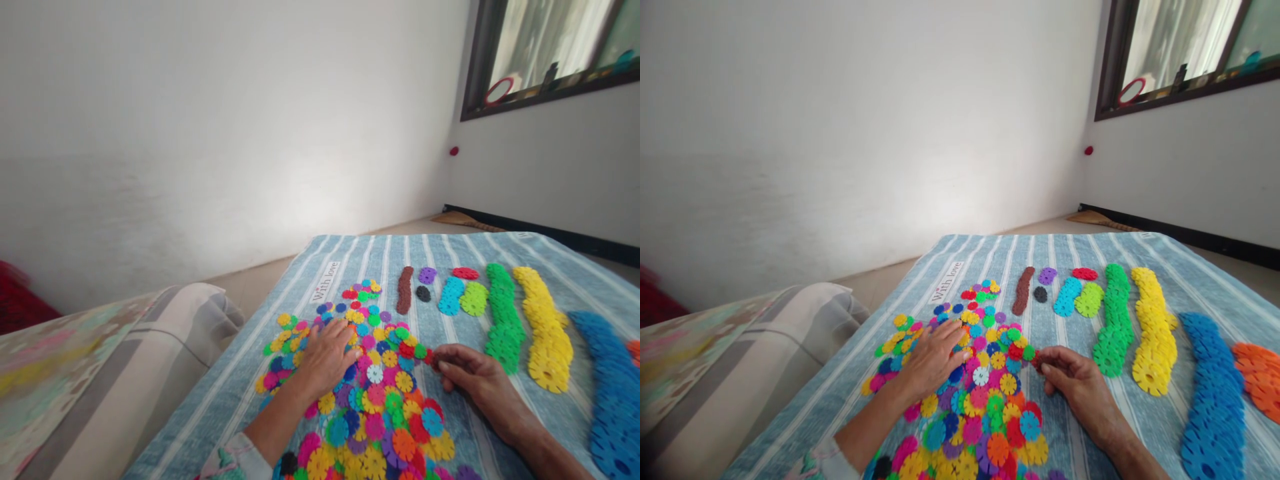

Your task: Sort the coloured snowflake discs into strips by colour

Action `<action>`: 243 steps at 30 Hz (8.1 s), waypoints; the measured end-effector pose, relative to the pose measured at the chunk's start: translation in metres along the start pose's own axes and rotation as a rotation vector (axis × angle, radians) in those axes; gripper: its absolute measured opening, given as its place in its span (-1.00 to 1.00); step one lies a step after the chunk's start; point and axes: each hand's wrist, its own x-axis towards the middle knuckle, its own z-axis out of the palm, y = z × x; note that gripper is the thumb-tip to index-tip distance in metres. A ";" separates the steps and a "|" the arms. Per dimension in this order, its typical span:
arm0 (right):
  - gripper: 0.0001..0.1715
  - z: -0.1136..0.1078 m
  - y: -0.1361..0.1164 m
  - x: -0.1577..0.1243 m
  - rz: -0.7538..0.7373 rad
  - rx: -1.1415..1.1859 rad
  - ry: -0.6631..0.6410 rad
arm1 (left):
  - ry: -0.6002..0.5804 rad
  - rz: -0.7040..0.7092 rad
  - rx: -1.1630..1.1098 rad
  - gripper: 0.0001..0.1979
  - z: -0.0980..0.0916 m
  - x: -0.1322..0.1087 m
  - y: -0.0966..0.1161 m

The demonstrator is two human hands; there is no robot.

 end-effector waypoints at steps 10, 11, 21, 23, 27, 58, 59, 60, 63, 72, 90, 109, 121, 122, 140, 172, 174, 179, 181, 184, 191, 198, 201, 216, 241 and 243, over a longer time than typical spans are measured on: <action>-0.64 0.000 0.005 0.003 -0.024 0.013 -0.026 | 0.086 -0.090 0.155 -0.72 -0.004 0.005 -0.008; -0.65 0.000 0.005 0.003 -0.023 0.015 -0.026 | 0.089 -0.099 0.155 -0.71 -0.004 0.011 -0.009; -0.73 0.001 0.004 0.004 -0.033 0.058 -0.021 | 0.114 -0.250 0.093 -0.86 0.008 0.054 -0.015; -0.73 0.002 0.003 0.004 -0.032 0.068 -0.023 | 0.121 -0.284 0.057 -0.91 0.010 0.056 -0.016; -0.75 0.002 0.001 0.004 -0.041 0.062 -0.031 | 0.118 -0.341 -0.024 -0.97 0.005 0.058 -0.016; -0.87 0.007 0.003 0.015 -0.079 0.129 -0.055 | 0.146 0.144 -0.005 -0.82 0.025 0.193 0.115; -0.87 0.006 0.002 0.014 -0.078 0.126 -0.050 | 0.160 0.139 0.003 -0.83 0.022 0.192 0.114; -0.87 0.006 0.002 0.014 -0.076 0.123 -0.046 | 0.175 0.139 0.008 -0.84 0.019 0.190 0.112; -0.86 0.005 0.001 0.014 -0.075 0.114 -0.042 | 0.208 0.158 0.013 -0.82 0.005 0.178 0.101; -0.83 0.003 0.002 0.011 -0.072 0.112 -0.056 | -0.036 0.275 -0.015 -0.72 -0.006 0.030 0.065; -0.68 -0.003 0.005 0.004 -0.065 0.039 -0.021 | 0.116 0.160 -0.043 -0.73 0.016 -0.061 0.013; -0.62 -0.007 0.009 0.002 -0.079 0.044 -0.003 | 0.369 0.129 -0.138 -0.75 0.018 -0.059 -0.012; -0.61 -0.008 0.011 0.002 -0.084 0.029 -0.014 | 0.434 0.100 -0.216 -0.80 0.016 -0.060 -0.020; -0.62 -0.008 0.011 0.002 -0.085 0.031 -0.016 | 0.429 0.096 -0.229 -0.82 0.014 -0.061 -0.020; -0.64 -0.010 0.012 0.002 -0.088 0.032 -0.020 | -0.039 0.369 -0.209 -0.75 0.002 -0.075 0.010; -0.71 -0.008 0.008 0.002 -0.082 0.040 -0.024 | 0.116 0.358 -0.196 -0.65 0.018 -0.072 0.015; -0.71 -0.008 0.008 0.002 -0.086 0.042 -0.028 | 0.122 0.341 -0.199 -0.59 0.017 -0.072 0.014; -0.70 -0.008 0.008 0.002 -0.094 0.049 -0.029 | 0.049 0.275 -0.211 -0.44 0.012 -0.073 0.013; -0.69 -0.007 0.008 0.002 -0.094 0.057 -0.030 | 0.010 0.248 -0.214 -0.50 0.010 -0.073 0.011; -0.69 -0.007 0.008 0.002 -0.093 0.065 -0.034 | -0.020 0.217 -0.226 -0.60 0.009 -0.072 0.007; -0.70 -0.006 0.006 0.001 -0.084 0.072 -0.036 | -0.014 0.180 -0.310 -0.75 0.011 -0.071 0.005; -0.73 -0.005 0.006 0.002 -0.093 0.077 -0.035 | -0.030 0.144 -0.334 -0.76 0.008 -0.070 0.008; -0.72 -0.004 0.006 0.004 -0.111 0.070 -0.031 | 0.018 0.176 -0.315 -0.80 0.010 -0.068 0.004; -0.78 -0.001 0.005 0.009 -0.137 0.074 -0.047 | 0.383 0.008 -0.457 -0.72 0.006 -0.061 0.001; -0.69 -0.003 0.009 0.005 -0.124 0.053 -0.051 | 0.252 -0.413 -0.988 -0.61 0.002 -0.064 0.016; -0.71 -0.003 0.009 0.006 -0.124 0.054 -0.053 | 0.242 -0.415 -0.988 -0.60 0.002 -0.063 0.017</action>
